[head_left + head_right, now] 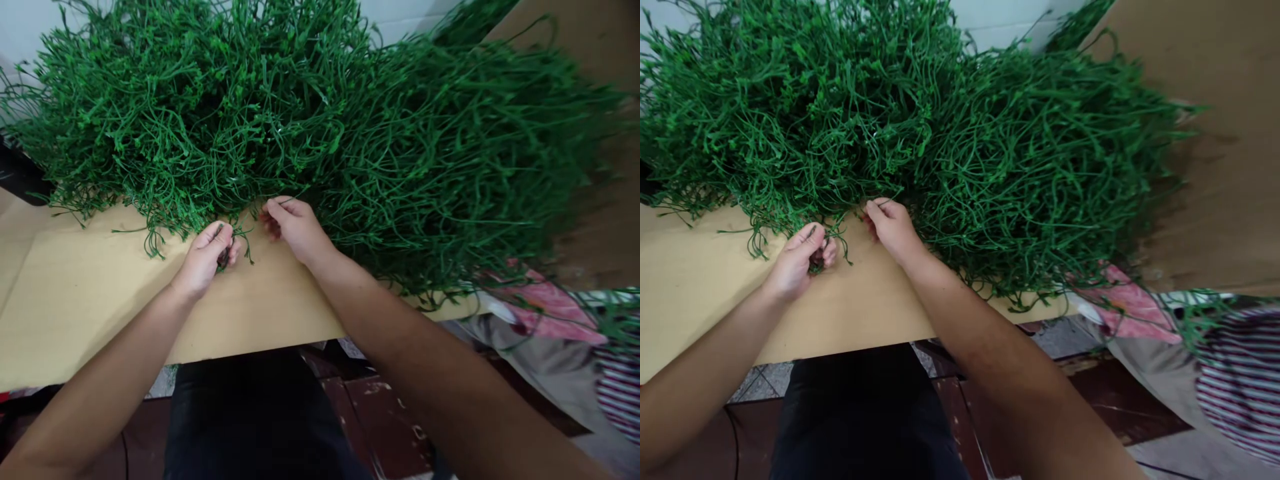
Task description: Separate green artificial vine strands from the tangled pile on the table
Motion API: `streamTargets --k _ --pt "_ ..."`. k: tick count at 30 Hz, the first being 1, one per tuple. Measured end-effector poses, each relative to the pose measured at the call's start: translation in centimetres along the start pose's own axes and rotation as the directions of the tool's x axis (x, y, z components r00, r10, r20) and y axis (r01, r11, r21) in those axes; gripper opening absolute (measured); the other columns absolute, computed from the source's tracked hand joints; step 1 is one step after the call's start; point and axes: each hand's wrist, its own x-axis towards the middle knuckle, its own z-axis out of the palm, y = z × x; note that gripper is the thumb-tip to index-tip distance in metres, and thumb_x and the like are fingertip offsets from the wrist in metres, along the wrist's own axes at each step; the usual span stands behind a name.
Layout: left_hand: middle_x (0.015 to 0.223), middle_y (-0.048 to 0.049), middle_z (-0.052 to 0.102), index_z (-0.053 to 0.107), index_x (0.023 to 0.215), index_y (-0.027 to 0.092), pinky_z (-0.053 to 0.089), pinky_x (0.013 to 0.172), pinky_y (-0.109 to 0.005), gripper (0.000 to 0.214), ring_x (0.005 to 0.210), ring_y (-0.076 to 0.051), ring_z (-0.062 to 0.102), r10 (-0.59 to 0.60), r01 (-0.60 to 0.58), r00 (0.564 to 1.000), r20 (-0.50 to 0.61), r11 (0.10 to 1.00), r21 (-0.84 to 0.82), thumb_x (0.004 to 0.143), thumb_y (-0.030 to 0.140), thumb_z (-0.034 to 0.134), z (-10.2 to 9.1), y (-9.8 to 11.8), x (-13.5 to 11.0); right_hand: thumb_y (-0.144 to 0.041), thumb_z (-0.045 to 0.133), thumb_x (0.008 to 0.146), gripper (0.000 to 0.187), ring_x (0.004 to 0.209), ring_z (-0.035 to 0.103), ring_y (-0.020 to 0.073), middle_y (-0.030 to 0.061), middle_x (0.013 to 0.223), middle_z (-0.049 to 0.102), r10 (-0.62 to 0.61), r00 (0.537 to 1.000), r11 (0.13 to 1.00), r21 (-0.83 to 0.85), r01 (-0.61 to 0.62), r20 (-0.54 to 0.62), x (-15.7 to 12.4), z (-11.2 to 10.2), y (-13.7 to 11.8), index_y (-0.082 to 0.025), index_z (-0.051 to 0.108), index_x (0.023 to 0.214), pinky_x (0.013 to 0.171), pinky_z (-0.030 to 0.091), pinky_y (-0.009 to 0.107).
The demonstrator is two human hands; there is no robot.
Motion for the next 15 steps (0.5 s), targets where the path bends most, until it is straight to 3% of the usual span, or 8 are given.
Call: streamTargets --k 4,7,9,11,13,15 --pt "0.053 0.0052 0.045 0.037 0.068 0.018 0.029 0.049 -0.02 0.032 0.048 -0.006 0.041 -0.027 0.027 0.999 -0.016 0.999 -0.019 0.083 0.042 0.052 -0.2 -0.1 0.2 -0.021 0.038 0.09 0.02 0.061 0.056 0.0081 0.0017 0.08 0.06 0.021 0.997 0.977 0.209 -0.035 0.07 -0.9 0.1 -0.5 -0.016 0.055 0.081 0.054 0.046 0.023" --pt "0.054 0.0047 0.047 0.039 0.068 0.018 0.029 0.048 -0.02 0.03 0.048 -0.005 0.042 -0.038 0.037 0.999 -0.019 0.998 -0.045 0.084 0.04 0.052 -0.2 -0.1 0.2 -0.022 0.036 0.091 0.021 0.068 0.057 0.0083 0.0022 0.084 0.061 -0.06 0.997 0.954 0.295 0.046 0.039 -1.0 -0.6 -0.9 -0.017 0.055 0.083 0.062 0.048 0.025" --pt "0.054 0.0042 0.048 0.04 0.068 0.017 0.029 0.048 -0.019 0.028 0.048 -0.005 0.043 -0.036 0.034 0.999 -0.021 0.998 -0.058 0.085 0.037 0.051 -0.2 0.0 0.2 -0.022 0.038 0.09 0.02 0.063 0.053 0.0064 -0.0004 0.074 0.057 -0.15 0.989 0.945 0.295 0.142 0.006 -1.1 -1.1 -1.1 -0.018 0.054 0.081 0.062 0.046 0.022" --pt "0.054 0.004 0.048 0.041 0.068 0.017 0.029 0.048 -0.019 0.027 0.048 -0.005 0.043 -0.025 0.023 0.999 -0.03 0.998 -0.058 0.085 0.036 0.051 -0.1 0.0 0.2 -0.025 0.042 0.089 0.019 0.051 0.041 0.0048 -0.0041 0.058 0.043 -0.222 0.975 0.943 0.259 0.209 0.023 -1.5 -1.2 -1.3 -0.018 0.054 0.076 0.053 0.039 0.018" --pt "0.054 0.004 0.048 0.041 0.067 0.017 0.029 0.048 -0.019 0.027 0.048 -0.005 0.043 -0.025 0.023 0.999 -0.04 0.998 -0.053 0.084 0.036 0.052 -0.1 0.1 0.2 -0.03 0.049 0.086 0.02 0.046 0.029 0.0043 -0.006 0.052 0.031 -0.253 0.963 0.954 0.189 0.233 0.091 -2.1 -1.0 -1.5 -0.018 0.053 0.071 0.046 0.03 0.017" --pt "0.054 0.0041 0.049 0.041 0.068 0.017 0.029 0.047 -0.019 0.028 0.048 -0.005 0.043 -0.03 0.028 0.998 -0.052 0.999 -0.041 0.083 0.037 0.053 -0.1 0.0 0.2 -0.035 0.06 0.079 0.022 0.048 0.029 0.004 -0.0057 0.052 0.034 -0.259 0.949 0.965 0.082 0.248 0.177 -2.7 -0.5 -1.5 -0.017 0.053 0.068 0.044 0.025 0.018"
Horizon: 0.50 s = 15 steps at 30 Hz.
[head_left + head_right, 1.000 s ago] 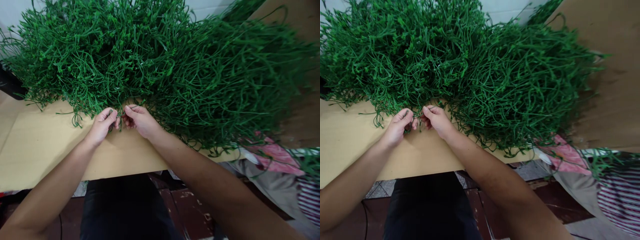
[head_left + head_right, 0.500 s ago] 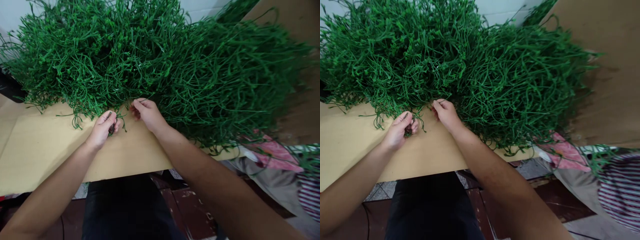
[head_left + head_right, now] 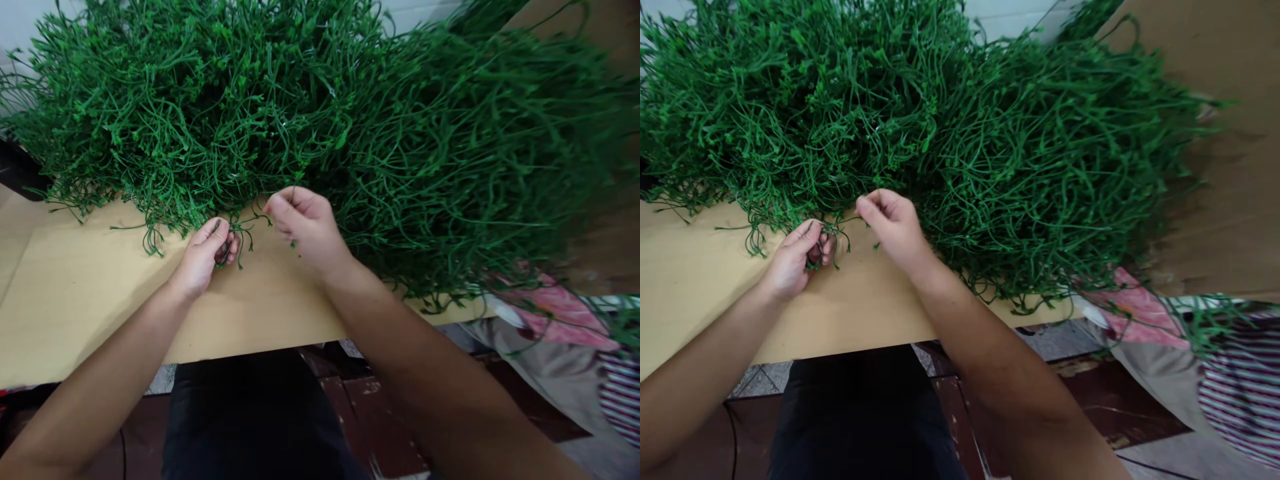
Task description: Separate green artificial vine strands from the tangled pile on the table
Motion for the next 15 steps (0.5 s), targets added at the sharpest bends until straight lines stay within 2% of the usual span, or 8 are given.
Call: streamTargets --k 3,6,8,12,15 --pt "0.054 0.0045 0.049 0.042 0.068 0.017 0.03 0.048 -0.019 0.029 0.048 -0.006 0.043 -0.005 0.006 1.0 -0.006 1.0 0.026 0.082 0.039 0.054 -0.04 -0.15 0.04 -0.038 0.073 0.065 0.029 0.052 0.034 0.0044 -0.0042 0.057 0.043 0.034 0.989 0.992 -0.121 -0.017 0.141 -0.28 0.84 0.18 -0.016 0.054 0.069 0.046 0.025 0.019" --pt "0.053 0.0049 0.049 0.042 0.068 0.017 0.031 0.048 -0.019 0.029 0.048 -0.005 0.043 -0.001 0.0 1.0 0.004 0.999 0.049 0.081 0.04 0.055 -0.02 -0.27 0.06 -0.043 0.071 0.065 0.034 0.051 0.033 0.004 -0.0046 0.057 0.043 0.071 0.962 0.991 -0.129 -0.038 0.262 -0.16 1.02 0.57 -0.015 0.052 0.068 0.045 0.024 0.02" --pt "0.053 0.0051 0.049 0.042 0.068 0.017 0.032 0.047 -0.018 0.029 0.047 -0.005 0.043 0.006 -0.007 1.0 0.009 0.998 0.056 0.081 0.04 0.055 0.04 -0.28 0.04 -0.045 0.07 0.066 0.036 0.048 0.03 0.0035 -0.0065 0.054 0.038 0.082 0.955 0.991 -0.124 -0.048 0.285 -0.04 0.8 0.76 -0.016 0.049 0.069 0.044 0.022 0.02" --pt "0.052 0.0052 0.05 0.042 0.068 0.017 0.031 0.047 -0.018 0.029 0.047 -0.005 0.043 0.01 -0.011 1.0 0.014 0.998 0.062 0.082 0.039 0.055 0.16 -0.18 -0.05 -0.037 0.072 0.066 0.034 0.047 0.027 0.0034 -0.0097 0.052 0.029 0.021 0.975 0.991 -0.131 0.008 0.22 0.03 0.32 0.81 -0.016 0.051 0.083 0.045 0.021 0.019" --pt "0.052 0.0052 0.049 0.042 0.068 0.017 0.03 0.046 -0.018 0.028 0.046 -0.005 0.042 0.009 -0.009 1.0 0.007 0.997 0.08 0.082 0.039 0.053 0.12 -0.15 -0.04 -0.034 0.069 0.07 0.029 0.047 0.027 0.0032 -0.009 0.052 0.032 0.052 0.949 0.992 -0.128 -0.013 0.31 0.0 0.31 0.77 -0.015 0.052 0.082 0.045 0.02 0.02"
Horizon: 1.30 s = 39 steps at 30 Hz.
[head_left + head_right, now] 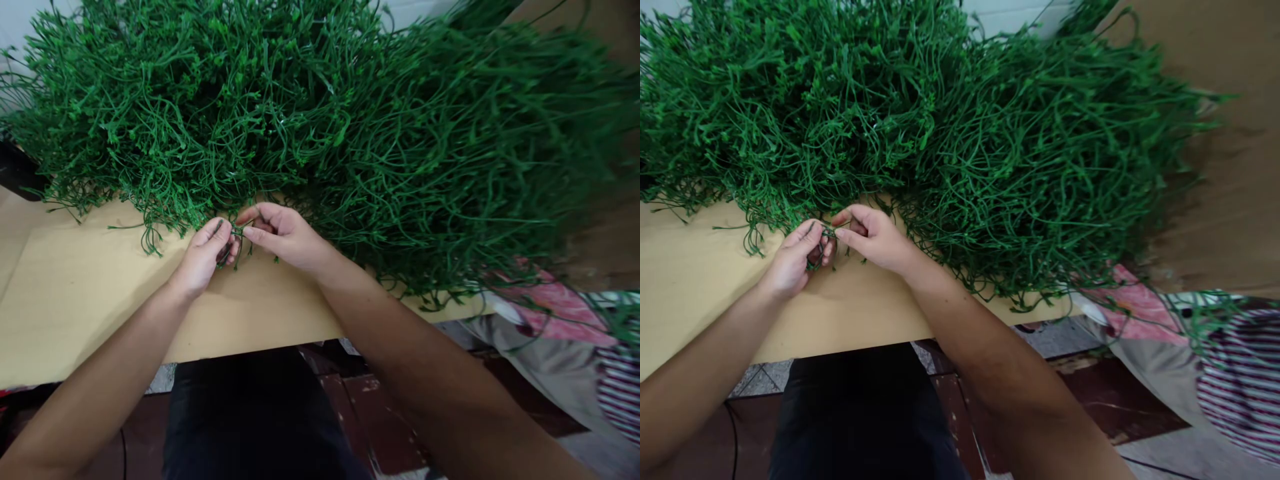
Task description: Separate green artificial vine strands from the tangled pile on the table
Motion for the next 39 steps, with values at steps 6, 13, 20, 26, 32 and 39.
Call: streamTargets --k 6,13,20,26,32,39 --pt "0.054 0.0046 0.049 0.043 0.067 0.017 0.03 0.046 -0.019 0.029 0.046 -0.005 0.042 0.002 -0.001 1.0 -0.028 1.0 0.015 0.083 0.04 0.053 -0.1 -0.1 0.1 -0.041 0.068 0.07 0.034 0.047 0.027 0.0022 -0.0077 0.053 0.033 0.065 0.997 0.994 0.088 -0.069 0.049 0.1 0.4 0.1 -0.016 0.045 0.066 0.042 0.017 0.02" --pt "0.052 0.0045 0.043 0.042 0.064 0.017 0.028 0.046 -0.02 0.035 0.047 -0.006 0.038 0.017 -0.018 0.999 0.037 1.0 0.016 0.083 0.045 0.051 0.1 0.0 0.0 -0.04 0.073 0.063 0.042 0.043 0.023 0.0005 -0.0104 0.051 0.027 0.187 0.982 0.925 0.333 -0.18 0.012 0.2 0.1 -0.1 -0.018 0.037 0.065 0.039 0.015 0.016" --pt "0.057 0.007 0.032 0.039 0.064 0.017 0.02 0.042 -0.017 0.041 0.047 -0.003 0.03 0.058 -0.054 0.997 0.057 0.997 -0.061 0.074 0.047 0.063 0.4 -0.3 0.1 -0.025 0.065 0.067 0.035 0.038 0.022 -0.0003 -0.0107 0.048 0.028 0.378 0.926 0.773 0.545 -0.326 0.017 0.9 0.5 0.1 -0.018 0.031 0.064 0.038 0.01 0.013" --pt "0.055 0.0073 0.03 0.041 0.065 0.017 0.018 0.04 -0.018 0.04 0.046 -0.003 0.026 0.062 -0.061 0.998 0.014 0.998 -0.032 0.073 0.049 0.064 0.5 -0.4 0.2 -0.015 0.055 0.075 0.026 0.036 0.023 0.0002 -0.01 0.045 0.028 0.501 0.862 0.736 0.559 -0.382 -0.071 1.7 1.4 -0.7 -0.017 0.032 0.064 0.036 0.009 0.012" --pt "0.053 0.0073 0.025 0.038 0.063 0.018 0.023 0.044 -0.019 0.039 0.047 -0.005 0.027 0.115 -0.113 0.992 0.045 0.992 -0.062 0.077 0.047 0.061 0.6 0.3 -1.1 -0.019 0.057 0.074 0.031 0.038 0.023 0.0 -0.0093 0.052 0.029 0.479 0.817 0.773 0.596 -0.218 -0.322 2.0 -1.1 0.0 -0.019 0.027 0.066 0.038 0.011 0.013" --pt "0.052 0.0054 0.037 0.04 0.063 0.017 0.026 0.044 -0.018 0.034 0.047 -0.005 0.035 -0.013 0.015 1.0 0.021 0.996 -0.093 0.083 0.04 0.055 0.3 0.4 -0.4 -0.041 0.069 0.066 0.045 0.04 0.024 -0.0004 -0.0102 0.053 0.025 0.272 0.962 0.852 0.462 -0.245 0.008 0.6 -0.4 0.7 -0.018 0.031 0.064 0.038 0.013 0.014"
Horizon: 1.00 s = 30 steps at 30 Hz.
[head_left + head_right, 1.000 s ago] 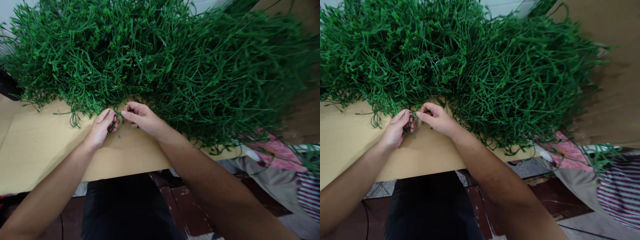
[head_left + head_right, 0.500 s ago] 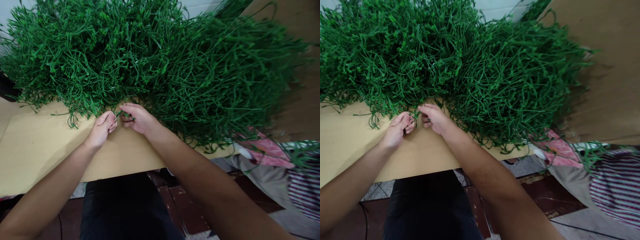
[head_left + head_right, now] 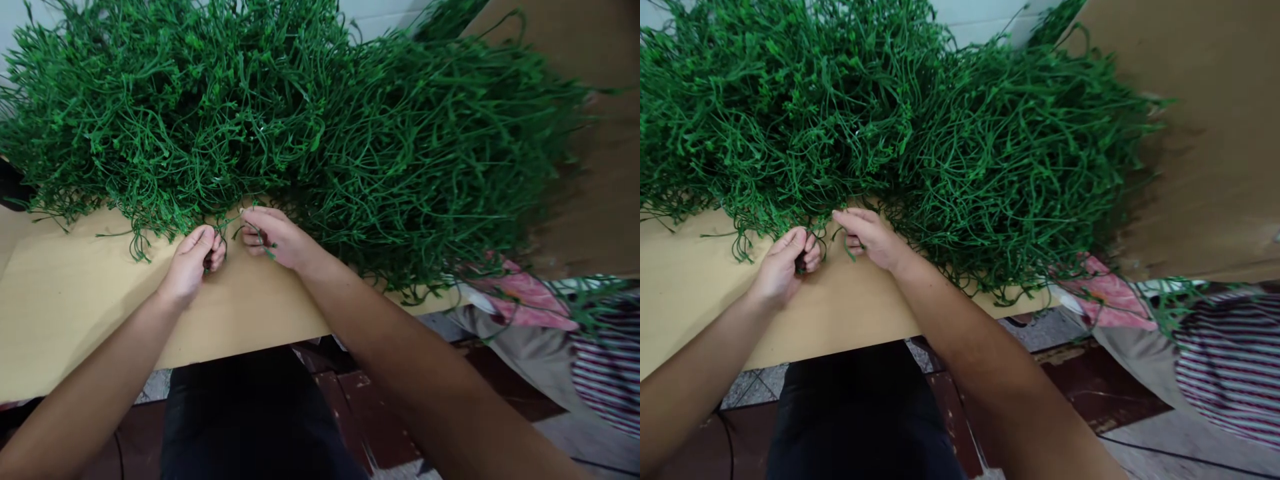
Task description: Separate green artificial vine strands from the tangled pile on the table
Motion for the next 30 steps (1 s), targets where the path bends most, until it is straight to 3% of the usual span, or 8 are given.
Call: streamTargets --k 4,8,11,18,20,23,25,30 --pt "0.054 0.0031 0.047 0.045 0.065 0.017 0.033 0.048 -0.019 0.031 0.05 -0.007 0.044 -0.017 0.017 1.0 -0.021 1.0 0.01 0.083 0.041 0.053 -0.2 -0.2 0.3 -0.055 0.071 0.057 0.052 0.041 0.029 -0.0004 -0.0102 0.052 0.032 -0.043 0.989 0.988 -0.14 0.063 0.142 -0.3 0.7 0.3 -0.017 0.036 0.063 0.036 0.019 0.014" --pt "0.055 0.0016 0.052 0.045 0.064 0.017 0.037 0.05 -0.021 0.033 0.05 -0.008 0.048 -0.037 0.039 0.999 -0.031 0.997 0.06 0.081 0.044 0.055 -0.2 -0.4 0.4 -0.045 0.073 0.06 0.051 0.047 0.048 0.0029 -0.0043 0.059 0.053 -0.109 0.977 0.96 -0.235 0.151 0.184 -0.3 1.2 0.4 -0.019 0.03 0.061 0.038 0.026 0.015" --pt "0.054 0.0021 0.052 0.046 0.063 0.017 0.037 0.05 -0.021 0.034 0.05 -0.008 0.048 -0.025 0.025 1.0 -0.004 0.996 0.091 0.08 0.044 0.056 -0.1 -0.5 0.3 -0.043 0.072 0.063 0.048 0.052 0.058 0.0072 -0.0027 0.063 0.058 -0.086 0.975 0.968 -0.215 0.131 0.205 -0.2 1.3 0.7 -0.019 0.031 0.064 0.038 0.027 0.015" --pt "0.052 0.003 0.049 0.043 0.063 0.017 0.036 0.049 -0.019 0.034 0.05 -0.007 0.047 -0.038 0.036 0.999 0.007 0.993 0.116 0.085 0.043 0.049 0.0 -0.4 0.2 -0.048 0.064 0.072 0.039 0.042 0.045 0.0022 -0.0025 0.057 0.058 -0.043 0.932 0.991 -0.106 0.087 0.36 0.1 0.8 1.4 -0.015 0.045 0.074 0.038 0.028 0.014" --pt "0.053 0.0029 0.05 0.043 0.064 0.017 0.036 0.049 -0.018 0.034 0.05 -0.007 0.047 -0.034 0.033 0.999 0.005 0.992 0.121 0.086 0.041 0.047 0.0 -0.3 0.2 -0.042 0.061 0.077 0.033 0.038 0.037 0.0011 -0.0044 0.053 0.054 -0.036 0.951 0.993 -0.096 0.068 0.307 0.2 0.9 1.3 -0.016 0.042 0.072 0.036 0.025 0.013" --pt "0.054 0.0027 0.051 0.042 0.062 0.017 0.034 0.047 -0.018 0.035 0.047 -0.006 0.045 -0.003 0.0 1.0 0.017 0.987 0.16 0.087 0.04 0.046 0.1 -0.3 0.1 -0.03 0.053 0.083 0.025 0.035 0.028 0.001 -0.0099 0.045 0.036 -0.01 0.997 0.998 -0.063 0.015 0.077 0.1 1.5 0.8 -0.018 0.036 0.068 0.033 0.019 0.011" --pt "0.053 0.0032 0.049 0.04 0.06 0.017 0.033 0.046 -0.018 0.036 0.046 -0.005 0.045 0.005 -0.008 1.0 0.02 0.983 0.183 0.086 0.041 0.048 0.1 -0.3 0.1 -0.023 0.049 0.084 0.023 0.035 0.025 0.001 -0.0106 0.045 0.028 0.037 0.998 0.999 -0.036 -0.039 -0.053 0.0 2.1 0.5 -0.018 0.034 0.068 0.032 0.015 0.01" --pt "0.055 0.0054 0.042 0.038 0.059 0.017 0.032 0.045 -0.018 0.039 0.045 -0.005 0.047 0.006 -0.004 1.0 -0.01 0.975 0.221 0.082 0.045 0.052 0.1 -0.3 0.2 -0.019 0.045 0.085 0.022 0.034 0.023 0.001 -0.0095 0.047 0.028 0.107 0.982 0.994 0.001 -0.108 -0.153 0.1 2.8 0.2 -0.018 0.034 0.066 0.033 0.012 0.011"
